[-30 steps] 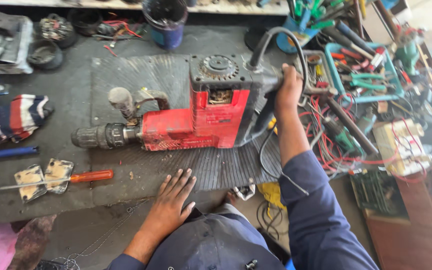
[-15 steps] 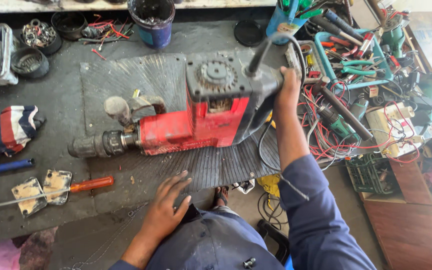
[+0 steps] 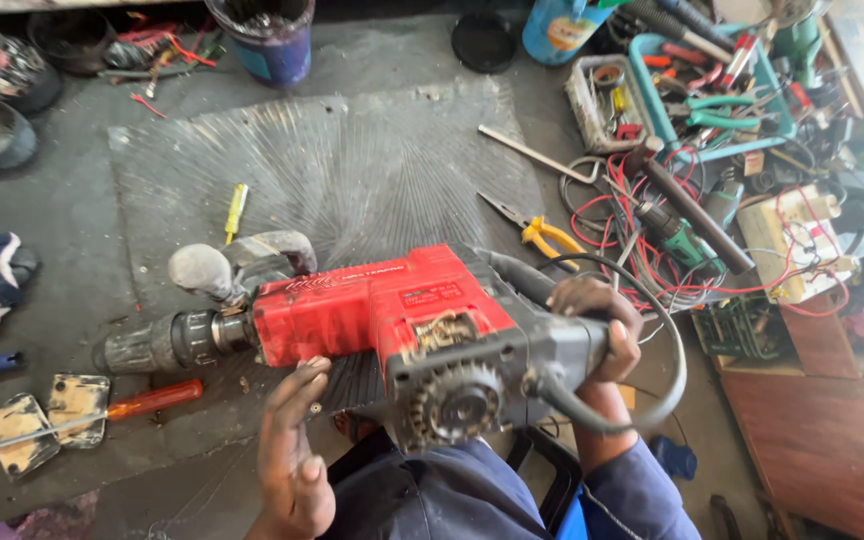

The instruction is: The person repairs a red Masterpro power drill by opening the housing, using pliers and a screwdriver to adjust internal components, and then closing the housing. The person also briefly handles a small metal part and moves around the workshop.

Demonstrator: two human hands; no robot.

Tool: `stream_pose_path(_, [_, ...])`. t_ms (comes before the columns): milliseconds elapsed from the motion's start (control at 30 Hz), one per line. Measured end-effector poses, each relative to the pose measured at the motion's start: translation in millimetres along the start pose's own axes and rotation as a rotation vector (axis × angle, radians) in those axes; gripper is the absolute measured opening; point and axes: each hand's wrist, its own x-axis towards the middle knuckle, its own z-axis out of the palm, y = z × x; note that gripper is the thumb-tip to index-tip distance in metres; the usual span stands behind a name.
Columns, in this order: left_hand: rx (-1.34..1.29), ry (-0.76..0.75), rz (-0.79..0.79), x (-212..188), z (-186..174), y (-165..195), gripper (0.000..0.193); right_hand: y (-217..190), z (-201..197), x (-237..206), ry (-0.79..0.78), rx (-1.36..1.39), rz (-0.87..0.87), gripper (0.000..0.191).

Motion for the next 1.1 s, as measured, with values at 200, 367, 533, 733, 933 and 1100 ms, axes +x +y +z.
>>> stream_pose_path(200, [-0.027, -0.138, -0.028, 8.4, 6.5, -13.9, 0.089, 5.8, -13.1, -26.3, -0.061, -0.112, -0.046, 0.054])
stream_pose_path(367, [0.033, -0.35, -0.12, -9.5, 7.1, -27.3, 0.115, 4.8, -21.6, -55.8, -0.123, -0.296, -0.035, 0.057])
stream_pose_path(533, [0.055, -0.486, -0.156, -36.2, 11.3, -39.9, 0.123, 11.8, -31.0, -70.6, -0.147, -0.375, -0.045, 0.065])
stream_pose_path(733, [0.116, -0.545, -0.2, -49.2, 10.3, -42.6, 0.126, 15.6, -32.5, -81.2, -0.132, -0.397, -0.046, 0.067])
stream_pose_path(933, [0.16, -0.543, -0.164, -51.8, 8.6, -40.3, 0.121, 14.6, -31.4, -86.8, -0.149, -0.402, -0.061, 0.065])
stream_pose_path(1100, [0.211, -0.532, -0.172, -46.6, 9.8, -29.5, 0.113, 9.9, -28.0, -86.1, -0.155, -0.381, -0.077, 0.061])
